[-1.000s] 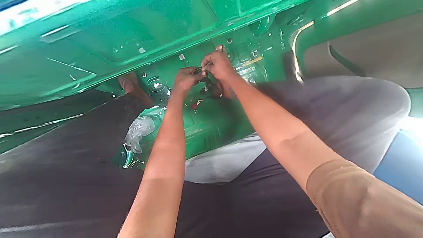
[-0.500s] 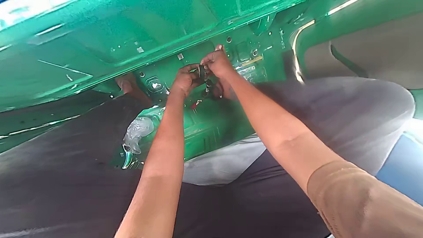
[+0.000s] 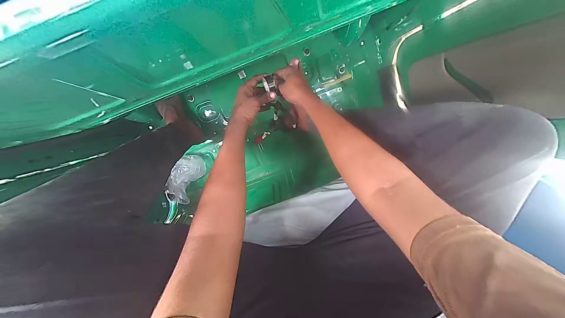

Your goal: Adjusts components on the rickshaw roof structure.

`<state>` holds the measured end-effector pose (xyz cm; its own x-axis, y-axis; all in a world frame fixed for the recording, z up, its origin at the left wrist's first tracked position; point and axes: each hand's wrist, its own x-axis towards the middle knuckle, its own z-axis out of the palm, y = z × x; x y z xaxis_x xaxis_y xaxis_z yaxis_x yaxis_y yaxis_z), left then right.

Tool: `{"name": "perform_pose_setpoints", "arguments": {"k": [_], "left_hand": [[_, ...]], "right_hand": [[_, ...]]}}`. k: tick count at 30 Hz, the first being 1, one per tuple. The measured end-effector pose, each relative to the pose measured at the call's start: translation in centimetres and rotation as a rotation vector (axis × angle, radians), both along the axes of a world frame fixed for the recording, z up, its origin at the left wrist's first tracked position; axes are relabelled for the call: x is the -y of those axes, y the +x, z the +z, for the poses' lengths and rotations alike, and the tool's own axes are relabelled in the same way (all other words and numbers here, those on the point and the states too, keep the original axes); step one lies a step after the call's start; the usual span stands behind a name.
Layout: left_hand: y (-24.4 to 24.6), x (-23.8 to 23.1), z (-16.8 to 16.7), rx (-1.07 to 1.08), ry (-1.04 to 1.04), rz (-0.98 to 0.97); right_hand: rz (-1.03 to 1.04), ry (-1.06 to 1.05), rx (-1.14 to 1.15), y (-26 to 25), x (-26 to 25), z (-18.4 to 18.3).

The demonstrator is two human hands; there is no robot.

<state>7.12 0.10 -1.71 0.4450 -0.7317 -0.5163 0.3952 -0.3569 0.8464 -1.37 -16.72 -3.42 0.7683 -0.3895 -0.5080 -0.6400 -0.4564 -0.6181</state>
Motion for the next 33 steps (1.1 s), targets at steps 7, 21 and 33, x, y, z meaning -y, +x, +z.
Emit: {"name": "perform_pose_setpoints", "arguments": {"k": [7, 21, 33], "left_hand": [[-0.5, -0.3, 0.5, -0.077, 0.031, 0.339], [-1.0, 0.2, -0.8, -0.161, 0.293, 0.411], [-3.0, 0.6, -1.1, -0.022, 0.025, 0.186]], "right_hand": [[-0.049, 0.035, 0.070, -0.6, 0.0, -0.3], [-0.116, 0.329, 0.158, -1.1, 0.2, 1.1], [0.080, -0.091, 0.210, -1.2, 0.0, -0.8]]}}
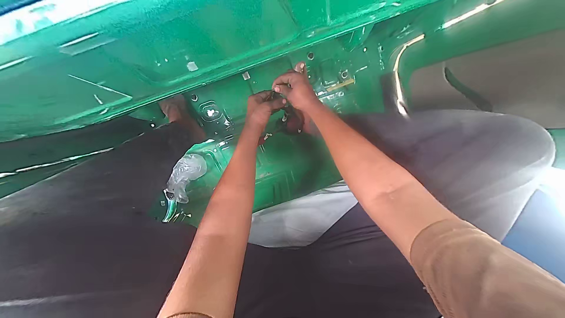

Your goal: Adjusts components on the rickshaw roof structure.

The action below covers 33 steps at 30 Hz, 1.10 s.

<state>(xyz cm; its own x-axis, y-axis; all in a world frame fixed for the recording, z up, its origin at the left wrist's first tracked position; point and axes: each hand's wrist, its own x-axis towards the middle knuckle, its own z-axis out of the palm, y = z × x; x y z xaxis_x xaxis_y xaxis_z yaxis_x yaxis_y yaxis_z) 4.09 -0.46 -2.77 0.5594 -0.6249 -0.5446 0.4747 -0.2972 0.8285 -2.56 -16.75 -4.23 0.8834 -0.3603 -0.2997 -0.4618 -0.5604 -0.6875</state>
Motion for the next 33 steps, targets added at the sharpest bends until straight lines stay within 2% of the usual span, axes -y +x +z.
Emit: {"name": "perform_pose_setpoints", "arguments": {"k": [4, 7, 9, 13, 15, 17, 21, 24, 29, 33], "left_hand": [[-0.4, 0.0, -0.1, -0.205, -0.268, 0.195], [-0.2, 0.2, 1.0, -0.257, -0.302, 0.149], [0.0, 0.3, 1.1, -0.169, -0.285, 0.084], [1.7, 0.2, 0.6, 0.153, -0.164, -0.069], [2.4, 0.1, 0.7, 0.237, -0.142, -0.149], [2.1, 0.1, 0.7, 0.319, -0.139, -0.163], [0.8, 0.0, 0.4, 0.410, 0.016, -0.031], [0.8, -0.1, 0.5, 0.333, -0.093, 0.057], [0.3, 0.5, 0.3, 0.125, -0.247, 0.338], [-0.6, 0.7, 0.3, 0.145, -0.239, 0.498]], "right_hand": [[-0.172, 0.132, 0.058, -0.2, -0.1, 0.1], [-0.226, 0.154, 0.031, 0.2, -0.1, 0.4], [-0.205, 0.168, -0.018, 0.4, -0.1, 0.6], [-0.032, 0.163, -0.118, 0.7, 0.3, 0.9], [-0.074, 0.231, -0.141, 0.9, 0.4, 1.4], [-0.226, 0.350, -0.108, 1.0, 0.1, 1.9], [-0.404, 0.540, -0.024, 0.6, -0.7, 2.1], [-0.451, 0.509, -0.014, 0.4, -1.1, 1.5], [-0.474, 0.479, 0.041, 0.3, -1.8, 1.1], [-0.558, 0.492, 0.103, 0.1, -2.3, 0.4]]}}
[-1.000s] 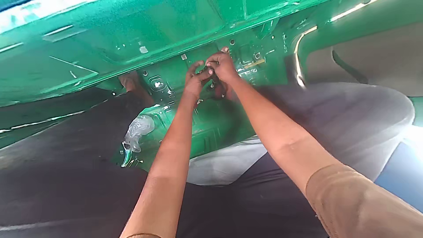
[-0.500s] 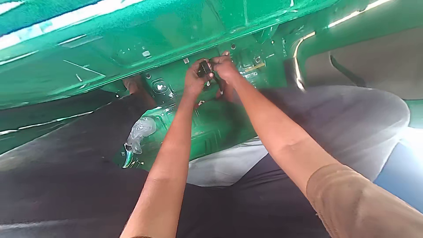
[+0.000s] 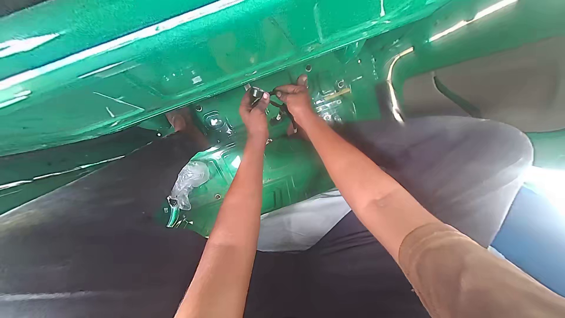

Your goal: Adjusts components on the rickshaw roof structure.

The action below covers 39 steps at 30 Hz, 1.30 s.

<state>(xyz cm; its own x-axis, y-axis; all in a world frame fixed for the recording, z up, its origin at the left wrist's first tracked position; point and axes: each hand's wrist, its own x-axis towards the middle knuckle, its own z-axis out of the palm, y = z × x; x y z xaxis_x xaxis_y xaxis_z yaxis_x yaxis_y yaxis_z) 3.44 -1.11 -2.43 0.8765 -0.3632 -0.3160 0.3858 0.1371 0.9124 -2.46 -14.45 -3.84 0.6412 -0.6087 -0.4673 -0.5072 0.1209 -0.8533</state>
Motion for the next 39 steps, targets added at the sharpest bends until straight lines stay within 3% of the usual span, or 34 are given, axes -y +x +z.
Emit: {"name": "perform_pose_setpoints", "arguments": {"k": [8, 12, 22, 25, 28, 33, 39], "left_hand": [[-1.3, 0.7, 1.5, 0.105, 0.111, 0.129], [-1.8, 1.1, 1.8, 0.064, 0.072, 0.188], [0.7, 1.3, 1.7, -0.488, 0.104, 0.072], [1.0, 1.6, 1.5, -0.538, 0.097, 0.090], [0.6, 1.9, 1.3, -0.452, 0.182, 0.022], [0.7, 1.4, 4.0, -0.127, 0.585, -0.111], [0.0, 0.3, 8.4, 0.102, 0.678, -0.349]], "right_hand": [[-0.043, 0.080, -0.038, 0.4, -0.4, 1.0], [-0.052, 0.104, -0.045, 0.4, -0.4, 2.0], [0.020, 0.171, 0.016, -0.8, 0.0, 1.4], [0.055, 0.155, 0.023, -0.7, 0.4, 0.8], [0.063, 0.141, 0.021, -1.4, 0.3, 1.4], [0.032, 0.135, 0.197, -0.6, -0.9, 3.7], [0.181, -0.025, 0.241, -0.4, -0.1, 4.5]]}}
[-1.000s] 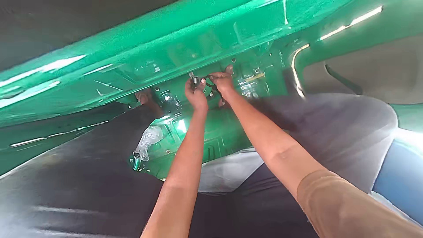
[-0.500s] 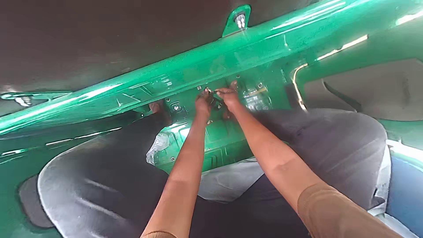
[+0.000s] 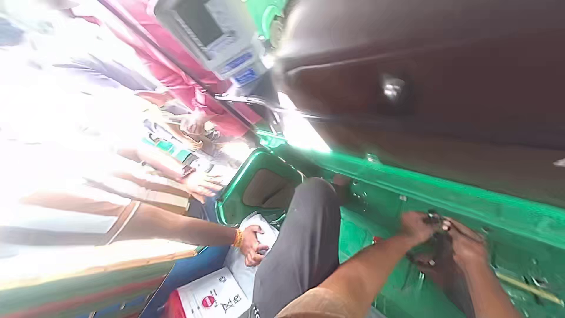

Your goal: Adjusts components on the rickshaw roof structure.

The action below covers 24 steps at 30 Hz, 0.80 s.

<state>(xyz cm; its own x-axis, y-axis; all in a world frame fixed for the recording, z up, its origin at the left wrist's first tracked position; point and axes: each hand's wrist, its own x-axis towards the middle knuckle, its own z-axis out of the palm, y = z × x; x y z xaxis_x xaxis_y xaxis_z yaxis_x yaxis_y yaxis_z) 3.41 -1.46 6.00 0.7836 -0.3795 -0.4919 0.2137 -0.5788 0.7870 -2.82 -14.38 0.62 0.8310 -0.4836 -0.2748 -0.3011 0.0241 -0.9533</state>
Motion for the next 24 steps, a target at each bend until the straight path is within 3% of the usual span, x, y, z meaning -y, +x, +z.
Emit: {"name": "perform_pose_setpoints", "arguments": {"k": [3, 7, 12, 15, 17, 19, 21, 24], "left_hand": [[0.3, 0.3, 0.4, 0.017, 0.103, -0.006], [0.0, 0.6, 0.8, 0.131, 0.169, -0.060], [0.1, 1.2, 1.2, 0.218, 0.257, -0.255], [-0.3, 1.8, 0.0, 0.244, 0.289, -0.314], [-0.4, 2.0, 0.5, 0.225, 0.300, -0.327], [-0.4, 1.9, 0.3, 0.194, 0.306, -0.329], [-0.3, 1.9, 0.0, 0.172, 0.318, -0.337], [-0.1, 2.2, -0.6, 0.203, 0.350, -0.350]], "right_hand": [[-0.005, -0.001, -0.043, -0.2, 0.0, -0.6], [-0.094, 0.060, 0.103, -0.5, 0.0, -4.2], [-0.387, 0.206, 0.054, -0.9, -1.8, -0.4], [-0.560, 0.163, 0.150, -1.5, -3.3, 0.9], [-0.672, 0.117, -0.040, -1.5, -4.6, 4.4], [-0.658, 0.025, -0.351, -2.1, -4.6, 4.8], [-0.483, -0.103, -0.513, -3.4, -3.6, 1.8], [-0.201, -0.043, -0.424, -4.2, -2.3, -2.0]]}}
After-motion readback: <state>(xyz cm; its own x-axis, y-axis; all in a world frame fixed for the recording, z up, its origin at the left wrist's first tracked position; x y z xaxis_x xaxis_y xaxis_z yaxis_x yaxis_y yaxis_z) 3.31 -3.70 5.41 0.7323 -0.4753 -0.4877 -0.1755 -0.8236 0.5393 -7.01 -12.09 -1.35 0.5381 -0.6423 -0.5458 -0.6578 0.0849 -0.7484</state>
